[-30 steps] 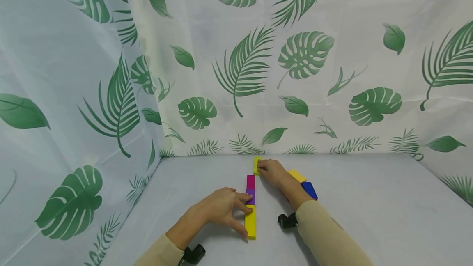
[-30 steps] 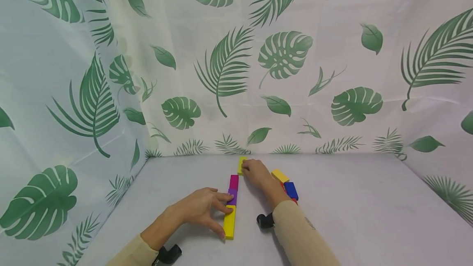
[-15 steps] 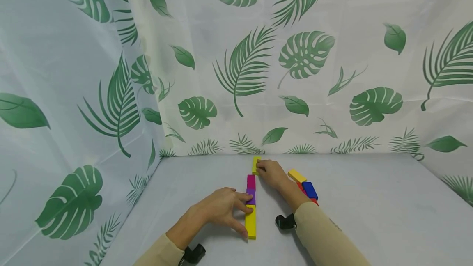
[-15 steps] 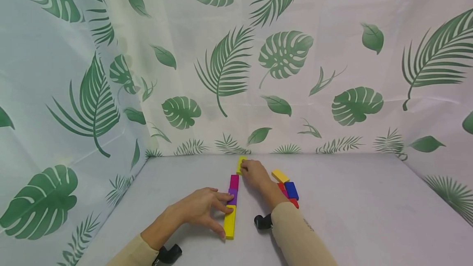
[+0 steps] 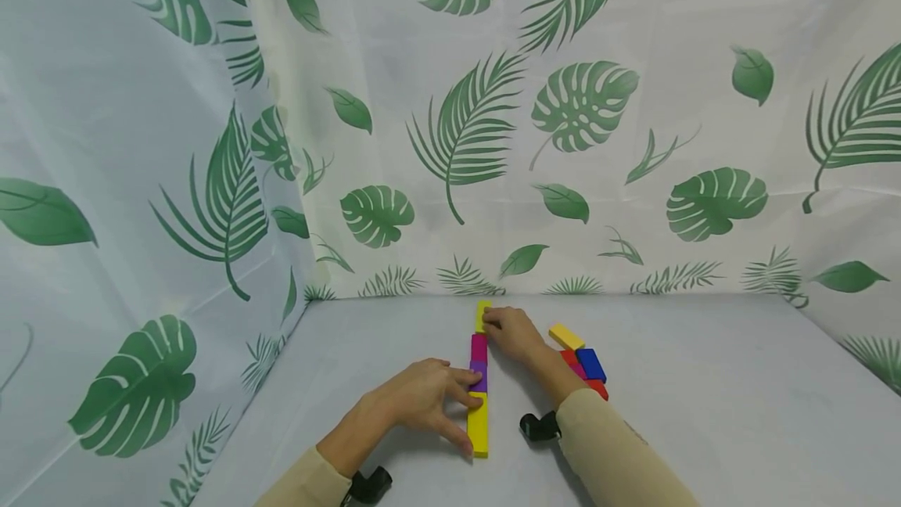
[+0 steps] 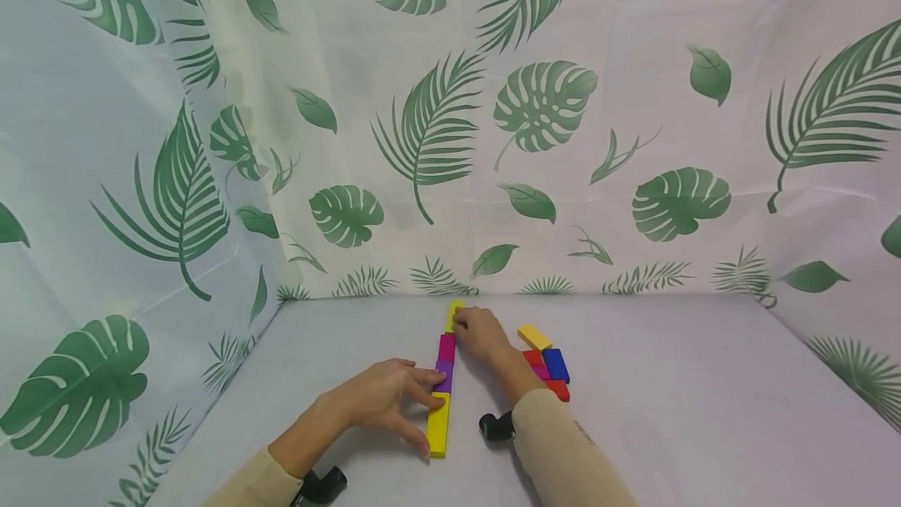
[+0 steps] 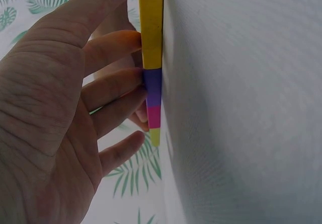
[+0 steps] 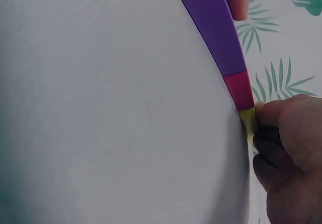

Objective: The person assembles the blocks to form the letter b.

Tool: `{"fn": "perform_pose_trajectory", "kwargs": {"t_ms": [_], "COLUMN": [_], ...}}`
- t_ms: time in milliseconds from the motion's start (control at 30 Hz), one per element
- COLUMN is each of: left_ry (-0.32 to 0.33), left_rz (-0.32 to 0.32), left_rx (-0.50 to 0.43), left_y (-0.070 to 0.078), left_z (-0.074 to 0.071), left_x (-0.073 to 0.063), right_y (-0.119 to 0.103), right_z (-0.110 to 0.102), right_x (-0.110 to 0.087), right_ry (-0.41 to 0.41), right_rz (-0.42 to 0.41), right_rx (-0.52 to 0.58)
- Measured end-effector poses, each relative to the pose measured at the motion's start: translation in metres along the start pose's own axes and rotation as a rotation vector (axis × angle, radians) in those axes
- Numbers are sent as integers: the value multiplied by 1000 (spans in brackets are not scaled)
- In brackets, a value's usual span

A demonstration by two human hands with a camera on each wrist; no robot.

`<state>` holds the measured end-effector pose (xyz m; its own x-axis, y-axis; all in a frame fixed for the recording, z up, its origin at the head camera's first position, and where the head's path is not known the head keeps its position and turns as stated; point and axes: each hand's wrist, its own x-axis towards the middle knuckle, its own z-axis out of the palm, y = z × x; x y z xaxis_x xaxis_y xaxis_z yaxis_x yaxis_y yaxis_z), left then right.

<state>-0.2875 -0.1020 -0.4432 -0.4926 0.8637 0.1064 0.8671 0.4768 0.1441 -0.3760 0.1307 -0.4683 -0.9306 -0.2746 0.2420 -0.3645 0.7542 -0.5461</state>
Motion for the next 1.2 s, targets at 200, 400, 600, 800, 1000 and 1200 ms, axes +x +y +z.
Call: {"fn": "perform_pose_trajectory", "kwargs": {"t_ms": [200,400,600,800,1000,1200], "left_ry": [-6,-9,-8,-18,-24,-23], "left_rz": [2,-6,-10,-16,-18,-19], "left_rx": [11,1,-4,-4,-10,-7], "left_y": [0,0,0,0,0,-1], "left_z": [1,1,1,0,0,1], "left_x": [1,1,1,1,1,1], "right_y": [-2,-2,-4,-3,0,-2], "right_z": [0,0,-1,0,3,2], "right_x": [-2,-1,-2,-1,1,-1], "right_ry": [-7,-13,-14,-14,-16,-17], "right_rz": [-4,2,-1,3,-6,-3], "right_rx": [16,27,19,27,10,17]}}
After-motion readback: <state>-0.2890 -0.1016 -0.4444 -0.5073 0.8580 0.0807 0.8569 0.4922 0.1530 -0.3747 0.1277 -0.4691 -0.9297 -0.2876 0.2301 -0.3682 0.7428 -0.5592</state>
